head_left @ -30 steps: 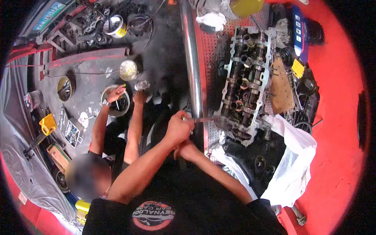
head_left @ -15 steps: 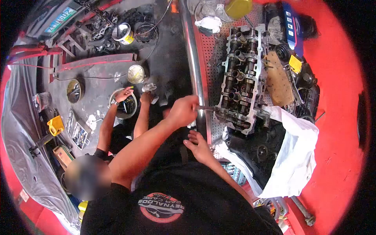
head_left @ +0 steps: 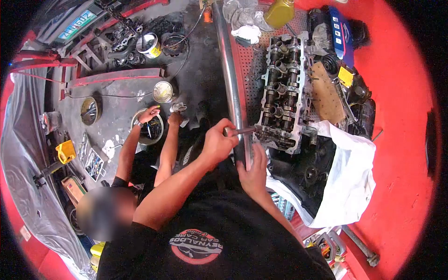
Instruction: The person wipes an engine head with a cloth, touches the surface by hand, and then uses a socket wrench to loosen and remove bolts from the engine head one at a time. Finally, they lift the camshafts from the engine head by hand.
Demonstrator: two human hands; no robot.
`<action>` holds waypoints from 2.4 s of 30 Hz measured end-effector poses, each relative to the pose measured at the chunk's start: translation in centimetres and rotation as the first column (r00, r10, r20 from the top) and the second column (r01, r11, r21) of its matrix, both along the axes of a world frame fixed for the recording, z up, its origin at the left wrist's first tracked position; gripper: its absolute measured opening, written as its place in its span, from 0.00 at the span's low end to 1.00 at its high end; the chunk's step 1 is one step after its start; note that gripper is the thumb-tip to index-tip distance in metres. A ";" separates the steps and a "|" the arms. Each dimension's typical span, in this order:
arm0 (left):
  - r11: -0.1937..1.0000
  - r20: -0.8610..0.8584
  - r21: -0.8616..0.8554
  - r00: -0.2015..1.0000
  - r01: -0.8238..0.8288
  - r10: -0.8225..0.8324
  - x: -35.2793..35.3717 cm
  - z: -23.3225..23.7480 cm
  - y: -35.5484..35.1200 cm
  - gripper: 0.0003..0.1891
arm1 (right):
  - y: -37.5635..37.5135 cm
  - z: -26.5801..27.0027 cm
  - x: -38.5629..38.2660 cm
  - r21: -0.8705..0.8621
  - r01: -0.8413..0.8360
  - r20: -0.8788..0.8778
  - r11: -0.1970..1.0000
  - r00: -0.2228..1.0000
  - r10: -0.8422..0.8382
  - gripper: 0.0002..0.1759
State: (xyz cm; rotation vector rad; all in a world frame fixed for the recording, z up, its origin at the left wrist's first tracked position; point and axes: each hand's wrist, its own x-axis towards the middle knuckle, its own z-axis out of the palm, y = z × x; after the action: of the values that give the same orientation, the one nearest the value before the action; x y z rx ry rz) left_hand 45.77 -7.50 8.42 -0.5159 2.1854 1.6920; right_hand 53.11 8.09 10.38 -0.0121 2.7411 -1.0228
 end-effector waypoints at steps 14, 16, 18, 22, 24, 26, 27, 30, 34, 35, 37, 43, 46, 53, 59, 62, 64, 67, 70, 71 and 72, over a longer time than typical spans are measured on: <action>0.678 -0.534 -0.601 0.419 0.424 -0.735 -4.0 -1.0 -1.1 0.07 | 0.6 -7.7 -9.5 0.084 -0.258 -0.347 0.963 0.898 0.271 0.14; 0.871 -0.431 -0.296 0.759 0.392 -0.489 -3.9 -1.3 0.1 0.06 | 0.2 -8.1 -10.7 0.036 -0.200 -0.397 0.979 0.897 0.197 0.09; 0.959 -0.280 -0.120 0.919 0.255 -0.279 -3.5 -1.6 0.7 0.03 | 0.3 -8.6 -10.8 0.119 -0.230 -0.330 0.966 0.908 0.257 0.07; 0.989 -0.048 -0.034 0.989 0.140 -0.142 -2.5 -2.5 1.8 0.04 | 1.3 -8.4 -11.6 0.172 -0.335 -0.109 0.926 0.928 0.356 0.08; 0.983 0.342 0.141 0.938 -0.114 0.059 -3.7 -3.3 2.0 0.05 | 1.0 -8.6 -12.8 0.317 -0.499 0.022 0.807 0.854 0.520 0.07; 0.945 0.458 0.259 0.887 -0.199 0.061 -1.5 -3.2 1.5 0.07 | 0.8 -9.0 -11.9 0.330 -0.534 0.037 0.778 0.831 0.555 0.09; 0.918 0.497 0.320 0.866 -0.234 0.047 -1.9 -3.0 1.2 0.08 | 0.4 -7.8 -13.3 0.327 -0.531 0.038 0.782 0.834 0.551 0.09; 0.817 0.559 0.425 0.823 -0.390 0.102 -1.3 -0.8 1.7 0.09 | 0.3 -5.5 -12.8 0.287 -0.628 0.212 0.723 0.778 0.592 0.12; 0.919 -0.420 -0.161 0.818 0.360 -0.394 -2.9 -2.8 -0.9 0.09 | 0.4 -4.2 -13.5 0.248 -0.592 0.288 0.766 0.800 0.525 0.13; 0.783 -0.617 -0.504 0.483 0.363 -0.621 -3.4 -3.4 -1.6 0.10 | 0.6 -4.2 -13.2 0.232 -0.582 0.253 0.780 0.810 0.529 0.12; 0.854 -0.614 -0.411 0.597 0.317 -0.517 -3.6 -4.0 -1.2 0.11 | 0.8 -4.7 -12.7 0.199 -0.560 0.174 0.804 0.828 0.534 0.10; 0.784 0.604 0.452 0.793 -0.426 0.082 -0.9 -3.0 0.7 0.11 | 0.2 -9.0 -10.5 0.205 -0.375 -0.222 0.904 0.882 0.417 0.09; 0.967 0.216 0.187 0.967 -0.175 0.134 -1.5 -2.9 0.6 0.11 | -1.2 -7.9 -12.2 0.214 -0.377 -0.264 0.901 0.866 0.425 0.07; 0.996 0.032 0.067 0.998 0.053 -0.055 -6.8 -5.0 0.3 0.12 | -0.5 -8.6 -17.0 0.320 -0.362 -0.177 0.876 0.885 0.430 0.05; 0.897 -0.514 -0.256 0.735 0.362 -0.443 -9.6 -5.1 -1.3 0.10 | -0.7 -7.8 -17.3 0.223 -0.264 -0.203 0.938 0.929 0.310 0.07; 0.720 -0.500 -0.466 0.519 0.514 -0.693 -11.4 -2.6 -2.0 0.09 | -0.4 -8.5 -15.8 0.091 -0.234 -0.399 0.968 0.882 0.250 0.10; 0.802 -0.516 -0.343 0.616 0.488 -0.595 -11.0 -3.6 -1.1 0.08 | -0.8 -9.1 -15.8 0.140 -0.180 -0.405 0.974 0.887 0.222 0.10; 0.920 -0.273 -0.167 0.880 0.355 -0.389 -9.4 -3.2 -0.1 0.08 | -1.1 -8.4 -16.7 0.111 -0.224 -0.386 0.968 0.888 0.249 0.09; 0.941 -0.248 -0.179 0.913 0.286 -0.324 -10.1 -2.9 0.6 0.06 | -0.2 -8.1 -16.9 0.083 -0.257 -0.313 0.963 0.911 0.270 0.09; 0.944 -0.242 -0.208 0.922 0.256 -0.303 -9.8 -2.8 0.7 0.06 | 0.1 -8.0 -16.6 0.101 -0.277 -0.265 0.956 0.918 0.294 0.08; 0.947 -0.124 -0.161 0.946 0.279 -0.299 -10.0 -1.9 0.6 0.03 | 0.0 -8.1 -17.7 0.118 -0.303 -0.245 0.946 0.914 0.323 0.08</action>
State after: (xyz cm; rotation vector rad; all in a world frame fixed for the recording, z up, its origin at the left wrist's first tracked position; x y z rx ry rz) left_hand 35.77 -6.91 6.55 -0.0948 2.3600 1.4667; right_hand 35.37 8.11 2.26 -0.5973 2.8747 -0.8764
